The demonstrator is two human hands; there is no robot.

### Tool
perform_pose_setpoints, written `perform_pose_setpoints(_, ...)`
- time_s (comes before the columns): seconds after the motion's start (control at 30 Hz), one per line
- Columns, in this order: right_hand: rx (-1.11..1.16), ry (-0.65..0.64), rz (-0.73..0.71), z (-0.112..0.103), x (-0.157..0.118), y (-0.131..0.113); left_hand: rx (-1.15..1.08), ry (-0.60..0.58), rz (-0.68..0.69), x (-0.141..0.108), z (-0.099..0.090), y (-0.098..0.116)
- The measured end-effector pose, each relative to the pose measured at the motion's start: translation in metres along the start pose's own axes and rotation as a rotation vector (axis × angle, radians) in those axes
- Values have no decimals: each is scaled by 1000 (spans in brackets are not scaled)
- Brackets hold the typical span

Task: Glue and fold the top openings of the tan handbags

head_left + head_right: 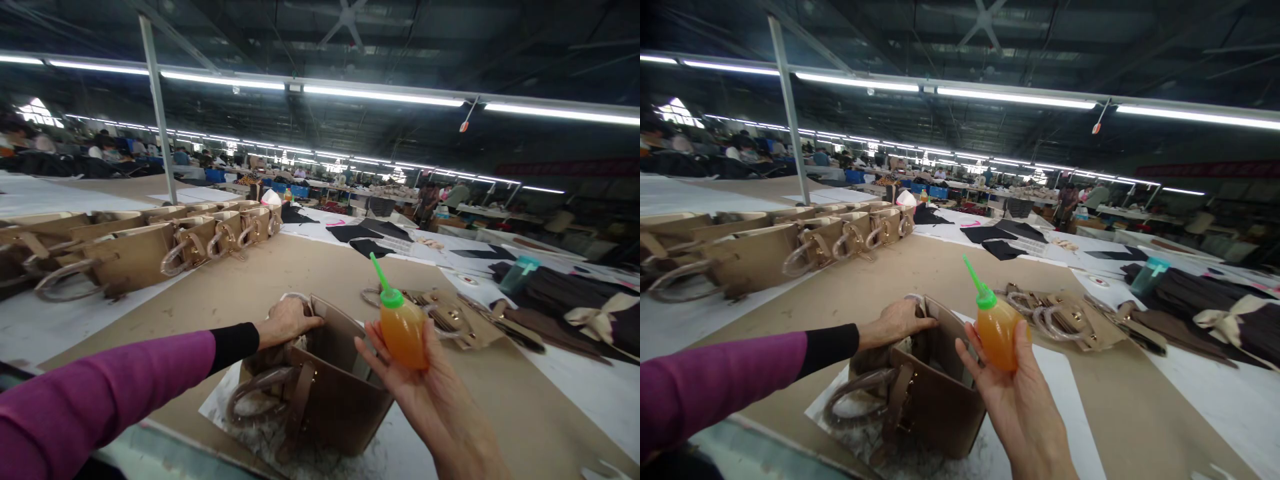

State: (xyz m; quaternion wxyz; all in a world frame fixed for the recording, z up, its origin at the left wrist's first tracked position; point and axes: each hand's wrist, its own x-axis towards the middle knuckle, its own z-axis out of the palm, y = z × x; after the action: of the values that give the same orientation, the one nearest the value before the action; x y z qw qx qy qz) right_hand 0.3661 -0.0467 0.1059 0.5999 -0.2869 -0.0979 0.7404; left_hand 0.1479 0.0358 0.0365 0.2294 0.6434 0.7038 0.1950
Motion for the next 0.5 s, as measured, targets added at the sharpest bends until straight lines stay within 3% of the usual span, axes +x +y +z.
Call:
perform_pose_setpoints(0.13, 24, 89, -37, 2, -2, 0, -201, -28, 0, -3, 10, -14)
perform_pose_setpoints(0.27, 19, 112, -76, 8, -5, 0, -396, -127, 41, 0, 18, -31)
perform_pose_setpoints(0.5, 1, 132, -138, 6, -2, 0, -574, -262, 118, 8, 16, -44)
